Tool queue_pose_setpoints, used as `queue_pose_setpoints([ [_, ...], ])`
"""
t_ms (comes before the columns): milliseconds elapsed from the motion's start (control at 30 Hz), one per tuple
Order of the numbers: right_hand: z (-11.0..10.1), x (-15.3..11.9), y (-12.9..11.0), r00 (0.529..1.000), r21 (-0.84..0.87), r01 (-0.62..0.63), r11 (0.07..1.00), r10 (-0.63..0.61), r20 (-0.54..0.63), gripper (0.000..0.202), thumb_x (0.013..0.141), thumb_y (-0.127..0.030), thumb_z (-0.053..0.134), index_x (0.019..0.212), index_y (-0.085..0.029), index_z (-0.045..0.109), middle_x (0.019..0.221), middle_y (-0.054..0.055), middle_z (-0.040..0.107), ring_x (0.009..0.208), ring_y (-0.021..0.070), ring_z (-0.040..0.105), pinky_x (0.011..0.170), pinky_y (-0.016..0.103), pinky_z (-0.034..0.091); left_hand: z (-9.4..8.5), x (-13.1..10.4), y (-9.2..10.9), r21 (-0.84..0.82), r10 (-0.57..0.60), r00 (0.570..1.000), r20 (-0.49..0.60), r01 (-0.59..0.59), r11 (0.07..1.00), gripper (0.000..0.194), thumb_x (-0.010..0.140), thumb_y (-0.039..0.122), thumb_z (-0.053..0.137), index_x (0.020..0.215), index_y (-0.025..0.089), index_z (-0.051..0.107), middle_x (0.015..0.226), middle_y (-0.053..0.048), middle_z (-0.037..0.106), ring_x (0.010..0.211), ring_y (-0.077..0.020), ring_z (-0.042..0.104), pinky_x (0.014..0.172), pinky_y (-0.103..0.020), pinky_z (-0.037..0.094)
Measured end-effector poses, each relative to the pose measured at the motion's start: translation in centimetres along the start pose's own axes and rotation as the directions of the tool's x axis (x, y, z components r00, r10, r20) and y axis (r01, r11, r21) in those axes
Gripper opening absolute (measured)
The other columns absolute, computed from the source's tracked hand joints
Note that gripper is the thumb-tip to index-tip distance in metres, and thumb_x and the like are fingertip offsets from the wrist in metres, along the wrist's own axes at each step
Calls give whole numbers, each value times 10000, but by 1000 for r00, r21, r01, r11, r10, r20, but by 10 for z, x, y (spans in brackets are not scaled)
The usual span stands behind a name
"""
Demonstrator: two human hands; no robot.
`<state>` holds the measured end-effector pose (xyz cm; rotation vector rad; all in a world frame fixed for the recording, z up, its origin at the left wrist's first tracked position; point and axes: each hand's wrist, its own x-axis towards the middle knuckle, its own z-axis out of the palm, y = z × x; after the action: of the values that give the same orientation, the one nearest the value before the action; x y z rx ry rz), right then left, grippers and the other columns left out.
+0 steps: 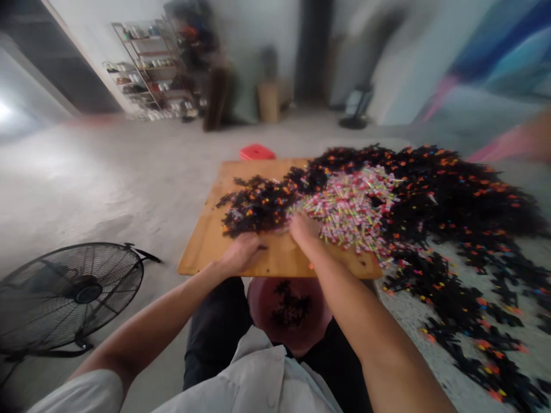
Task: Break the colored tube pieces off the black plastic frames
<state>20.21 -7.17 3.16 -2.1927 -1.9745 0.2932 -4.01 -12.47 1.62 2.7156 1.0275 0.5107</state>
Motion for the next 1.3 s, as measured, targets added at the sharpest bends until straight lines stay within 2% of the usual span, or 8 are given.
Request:
queue_pose_setpoints([
  [100, 3, -7, 3, 998, 61, -56, 997, 58, -26, 348, 956, -238, 582, 1280, -133, 655, 1266, 224, 689, 1115, 318, 686, 933, 407, 500, 4, 5, 11, -61, -44, 996, -81, 39, 997, 264, 1080, 346, 461, 1067, 165, 653, 959, -89, 699, 898, -202, 659, 862, -337, 520],
  [200, 4, -31, 12, 996, 373, -52, 926, 74, -45, 217, 933, -306, 634, 1096, -167, 670, 1016, 151, 755, 913, 265, 715, 780, 342, 529, 5, 7, 20, -33, -54, 987, -153, 50, 998, 332, 1102, 372, 390, 1093, 162, 646, 995, -107, 685, 939, -216, 659, 875, -354, 535],
  [300, 4, -70, 19, 998, 802, -6, 598, -46, 42, 274, 926, -476, 649, 999, -214, 625, 838, 38, 740, 603, 164, 627, 553, 262, 483, 3, 10, 25, 6, 29, 983, -180, -28, 1000, 369, 1098, 414, 396, 1192, 159, 647, 1132, -149, 666, 1078, -256, 629, 962, -408, 524],
  [367, 3, -96, 20, 987, 928, -28, 371, -134, 83, 360, 894, -553, 681, 1025, -221, 631, 784, -5, 713, 514, 125, 557, 487, 239, 451, 1, 13, 29, 19, 72, 984, -163, -70, 997, 402, 1094, 447, 405, 1266, 168, 637, 1199, -155, 654, 1119, -266, 610, 989, -415, 513],
  [467, -1, -123, 19, 984, 964, -39, 263, -156, 83, 413, 885, -558, 709, 1103, -208, 686, 746, -17, 684, 526, 114, 554, 492, 234, 465, 0, 20, 35, 45, 101, 988, -115, -96, 994, 444, 1090, 484, 400, 1298, 175, 643, 1214, -150, 653, 1112, -265, 604, 992, -403, 501],
  [667, -5, -135, 24, 993, 976, -30, 215, -105, 53, 431, 893, -553, 713, 1129, -194, 740, 761, -1, 690, 545, 121, 585, 499, 246, 487, 1, 29, 45, 82, 166, 985, -37, -162, 983, 451, 1085, 501, 409, 1294, 194, 664, 1192, -134, 655, 1097, -259, 594, 979, -386, 480],
  [1067, 0, -141, 32, 999, 933, -25, 358, -32, 39, 520, 895, -614, 697, 1113, -148, 771, 628, 2, 661, 479, 139, 583, 473, 260, 483, 7, 36, 55, 140, 154, 988, -10, -151, 979, 405, 1064, 506, 467, 1093, 198, 728, 1066, -109, 671, 1048, -272, 587, 912, -401, 474],
  [1300, 0, -144, 38, 993, 925, -69, 374, -65, 100, 488, 906, -589, 696, 1092, -145, 775, 593, -11, 630, 435, 119, 522, 446, 250, 426, 11, 33, 65, 20, 96, 995, -7, -95, 995, 384, 1054, 486, 511, 1026, 186, 748, 968, -95, 670, 968, -238, 610, 883, -370, 488],
])
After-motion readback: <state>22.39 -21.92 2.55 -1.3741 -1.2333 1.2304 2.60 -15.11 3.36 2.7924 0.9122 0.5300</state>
